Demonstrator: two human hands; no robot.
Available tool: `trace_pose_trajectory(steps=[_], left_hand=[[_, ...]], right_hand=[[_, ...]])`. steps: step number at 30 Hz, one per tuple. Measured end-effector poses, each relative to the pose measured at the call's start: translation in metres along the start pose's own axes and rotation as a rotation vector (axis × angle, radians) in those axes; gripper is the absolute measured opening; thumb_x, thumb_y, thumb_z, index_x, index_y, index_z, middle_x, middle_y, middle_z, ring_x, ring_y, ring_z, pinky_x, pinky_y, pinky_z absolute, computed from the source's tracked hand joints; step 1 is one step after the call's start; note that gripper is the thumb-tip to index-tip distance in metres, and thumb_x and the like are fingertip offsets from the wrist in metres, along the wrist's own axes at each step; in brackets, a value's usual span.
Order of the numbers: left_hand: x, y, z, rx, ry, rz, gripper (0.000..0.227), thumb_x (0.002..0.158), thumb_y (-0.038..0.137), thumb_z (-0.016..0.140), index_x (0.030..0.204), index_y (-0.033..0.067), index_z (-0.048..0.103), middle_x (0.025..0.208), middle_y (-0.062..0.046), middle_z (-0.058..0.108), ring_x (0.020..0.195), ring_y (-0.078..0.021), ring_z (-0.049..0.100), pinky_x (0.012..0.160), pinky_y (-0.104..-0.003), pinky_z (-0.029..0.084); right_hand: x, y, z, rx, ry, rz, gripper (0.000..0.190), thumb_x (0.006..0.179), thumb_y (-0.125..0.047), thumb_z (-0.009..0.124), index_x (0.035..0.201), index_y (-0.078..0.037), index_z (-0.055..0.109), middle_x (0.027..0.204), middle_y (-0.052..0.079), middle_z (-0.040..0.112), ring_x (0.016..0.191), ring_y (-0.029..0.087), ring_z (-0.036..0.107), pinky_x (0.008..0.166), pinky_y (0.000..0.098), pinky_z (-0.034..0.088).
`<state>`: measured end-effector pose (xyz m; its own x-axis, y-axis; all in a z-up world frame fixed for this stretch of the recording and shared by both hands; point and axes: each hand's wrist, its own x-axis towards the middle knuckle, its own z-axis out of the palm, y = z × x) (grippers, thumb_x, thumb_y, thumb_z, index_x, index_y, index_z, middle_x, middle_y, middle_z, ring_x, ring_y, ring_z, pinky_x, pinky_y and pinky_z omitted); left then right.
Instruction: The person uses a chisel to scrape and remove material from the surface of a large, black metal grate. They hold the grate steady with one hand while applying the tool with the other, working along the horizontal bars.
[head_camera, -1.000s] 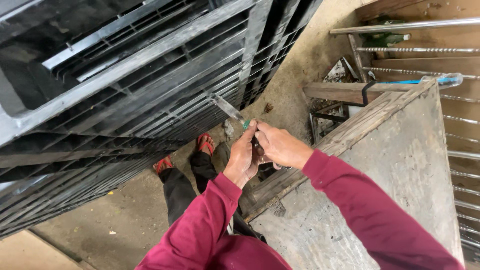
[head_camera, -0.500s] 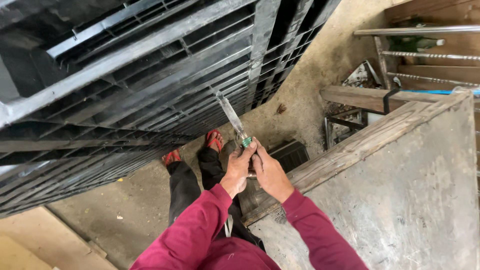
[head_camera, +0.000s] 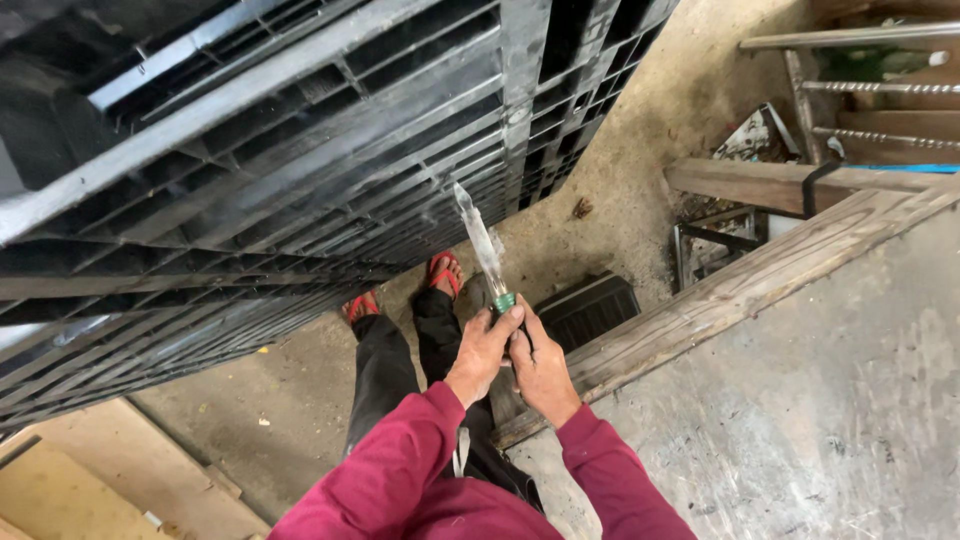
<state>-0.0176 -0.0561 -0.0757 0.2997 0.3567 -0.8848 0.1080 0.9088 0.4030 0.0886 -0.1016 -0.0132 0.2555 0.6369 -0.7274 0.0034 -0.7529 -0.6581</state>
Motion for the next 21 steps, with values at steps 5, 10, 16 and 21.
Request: trace_pose_trajectory(steps=[5, 10, 16, 21], left_hand=[[0.008, -0.006, -0.007, -0.096, -0.013, 0.023, 0.044, 0.091, 0.042, 0.071, 0.114, 0.0043, 0.066, 0.094, -0.005, 0.069, 0.081, -0.0155, 0.068, 0.064, -0.035, 0.06], [0.008, -0.004, -0.008, -0.12, -0.003, 0.077, 0.045, 0.092, 0.042, 0.072, 0.115, 0.0041, 0.066, 0.093, -0.005, 0.067, 0.08, -0.0154, 0.065, 0.063, -0.036, 0.058], [-0.001, 0.013, 0.002, -0.173, 0.01, -0.024, 0.042, 0.089, 0.044, 0.07, 0.113, 0.0104, 0.066, 0.094, -0.003, 0.069, 0.079, -0.0147, 0.068, 0.063, -0.035, 0.058], [-0.004, 0.021, 0.023, -0.496, -0.088, -0.013, 0.028, 0.098, 0.041, 0.072, 0.107, 0.015, 0.067, 0.087, 0.001, 0.064, 0.072, -0.0113, 0.061, 0.059, -0.03, 0.051]], right_hand=[[0.009, 0.006, 0.005, 0.051, -0.033, -0.013, 0.056, 0.102, -0.02, 0.049, 0.157, -0.02, 0.04, 0.076, 0.005, 0.069, 0.045, 0.01, 0.053, 0.044, 0.0277, 0.048], [0.014, 0.009, 0.007, 0.048, -0.038, -0.035, 0.054, 0.102, -0.019, 0.049, 0.156, -0.019, 0.042, 0.076, 0.007, 0.068, 0.046, 0.01, 0.053, 0.045, 0.0283, 0.048], [0.011, -0.008, -0.006, -0.081, -0.055, -0.223, 0.053, 0.105, -0.017, 0.048, 0.157, -0.011, 0.04, 0.094, 0.012, 0.073, 0.071, 0.014, 0.072, 0.065, 0.0309, 0.061], [0.006, -0.067, -0.031, -0.407, -0.045, -0.335, 0.052, 0.102, -0.017, 0.051, 0.152, -0.006, 0.043, 0.099, 0.022, 0.072, 0.077, 0.029, 0.074, 0.07, 0.0394, 0.061]])
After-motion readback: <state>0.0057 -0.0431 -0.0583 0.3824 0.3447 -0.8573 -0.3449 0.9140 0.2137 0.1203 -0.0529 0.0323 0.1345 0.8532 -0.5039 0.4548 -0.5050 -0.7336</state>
